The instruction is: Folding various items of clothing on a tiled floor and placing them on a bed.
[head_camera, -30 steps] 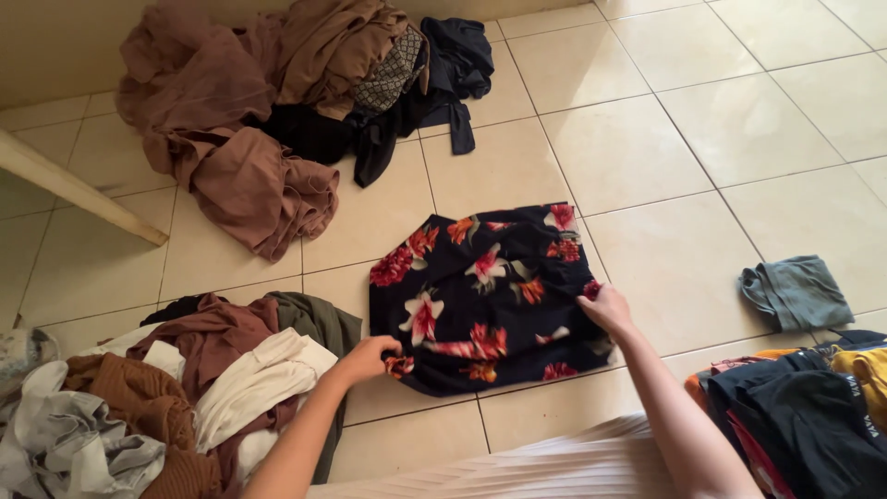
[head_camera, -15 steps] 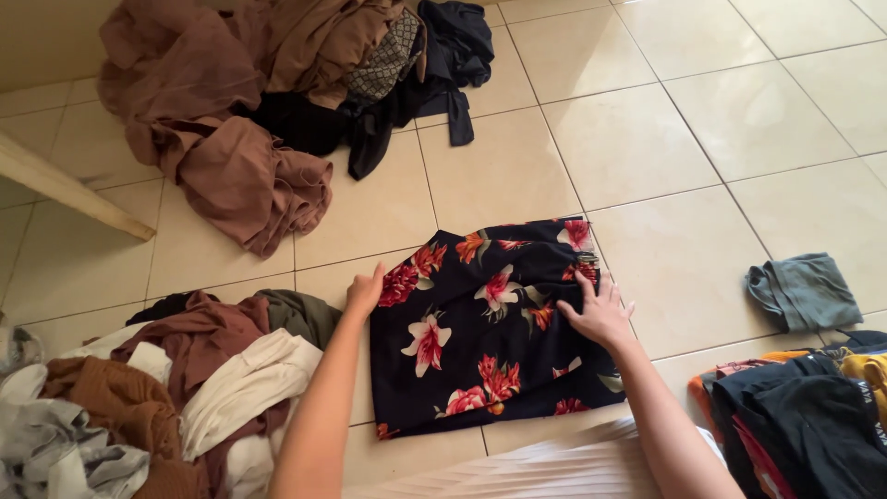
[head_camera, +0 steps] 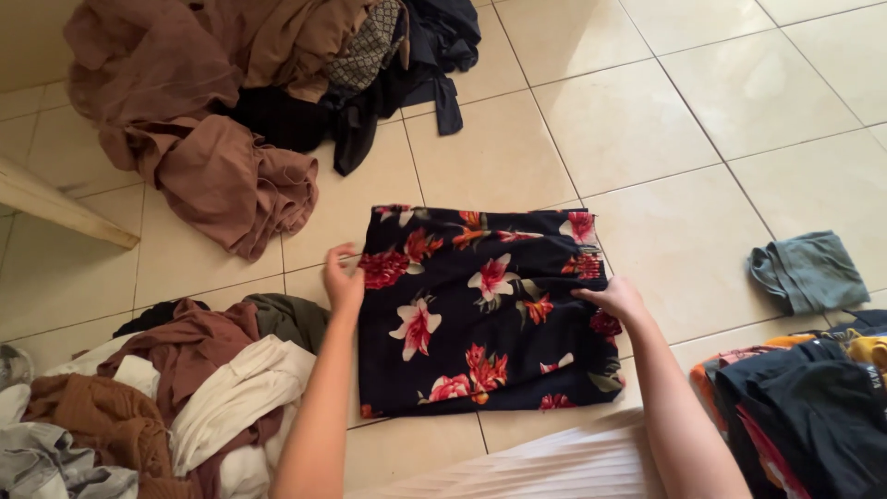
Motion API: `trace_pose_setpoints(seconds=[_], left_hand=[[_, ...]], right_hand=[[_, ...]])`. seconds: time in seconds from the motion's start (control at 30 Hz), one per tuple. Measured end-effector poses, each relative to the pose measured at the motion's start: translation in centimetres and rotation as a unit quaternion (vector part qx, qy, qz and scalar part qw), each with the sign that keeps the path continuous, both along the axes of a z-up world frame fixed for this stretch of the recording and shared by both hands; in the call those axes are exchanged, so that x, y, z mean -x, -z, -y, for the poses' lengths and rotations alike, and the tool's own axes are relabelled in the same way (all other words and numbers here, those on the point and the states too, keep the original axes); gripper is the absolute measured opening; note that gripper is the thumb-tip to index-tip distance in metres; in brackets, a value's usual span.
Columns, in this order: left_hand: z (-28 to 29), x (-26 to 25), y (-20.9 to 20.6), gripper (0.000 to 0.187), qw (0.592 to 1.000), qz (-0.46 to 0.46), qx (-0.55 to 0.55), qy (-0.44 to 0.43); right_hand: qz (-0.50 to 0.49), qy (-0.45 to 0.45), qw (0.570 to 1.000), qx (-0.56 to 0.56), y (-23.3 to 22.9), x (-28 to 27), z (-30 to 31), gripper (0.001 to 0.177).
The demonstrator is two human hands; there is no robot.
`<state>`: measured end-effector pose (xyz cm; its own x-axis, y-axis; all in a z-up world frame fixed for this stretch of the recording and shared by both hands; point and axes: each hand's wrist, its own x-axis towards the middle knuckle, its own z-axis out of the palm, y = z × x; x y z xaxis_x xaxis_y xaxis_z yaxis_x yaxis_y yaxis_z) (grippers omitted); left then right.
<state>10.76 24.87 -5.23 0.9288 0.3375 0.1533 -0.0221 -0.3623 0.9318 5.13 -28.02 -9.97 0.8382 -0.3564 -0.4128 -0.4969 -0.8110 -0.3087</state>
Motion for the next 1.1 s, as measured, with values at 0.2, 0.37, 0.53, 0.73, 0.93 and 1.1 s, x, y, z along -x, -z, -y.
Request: trace_pose_setpoints(seconds=[0.2, 0.37, 0.53, 0.73, 0.93, 1.1], left_hand=[[6.2, 2.9, -1.7, 0.025, 0.954, 0.1, -0.277, 0.057], [8.7, 2.9, -1.0, 0.058, 0.883, -0.026, -0.438, 0.167], [12.7, 2.2, 1.9, 0.069, 0.886, -0.062, -0.459, 0.035], [20.1, 6.0, 1.5, 0.068, 0.898, -0.054, -0.421, 0.115], [25.0, 9.0, 1.6, 0.072, 0.889, 0.025, -0.451, 0.079], [27.5, 11.4, 1.1, 0.072, 0.92, 0.073, -0.347, 0.167]], right_hand=[[0.033, 0.01, 0.981, -0.193, -3.1, 1.2, -0.6, 0.065], [-0.089, 0.135, 0.95, -0.267, -4.6, 1.9, -0.3, 0.061], [-0.091, 0.154, 0.913, -0.366, -4.3, 1.9, -0.3, 0.055], [-0.059, 0.166, 0.886, -0.43, -5.3, 2.5, 0.2, 0.059], [-0.09, 0.194, 0.883, -0.418, -5.9, 2.7, -0.2, 0.043], [-0.036, 0.21, 0.879, -0.426, -4.3, 2.4, 1.3, 0.032]])
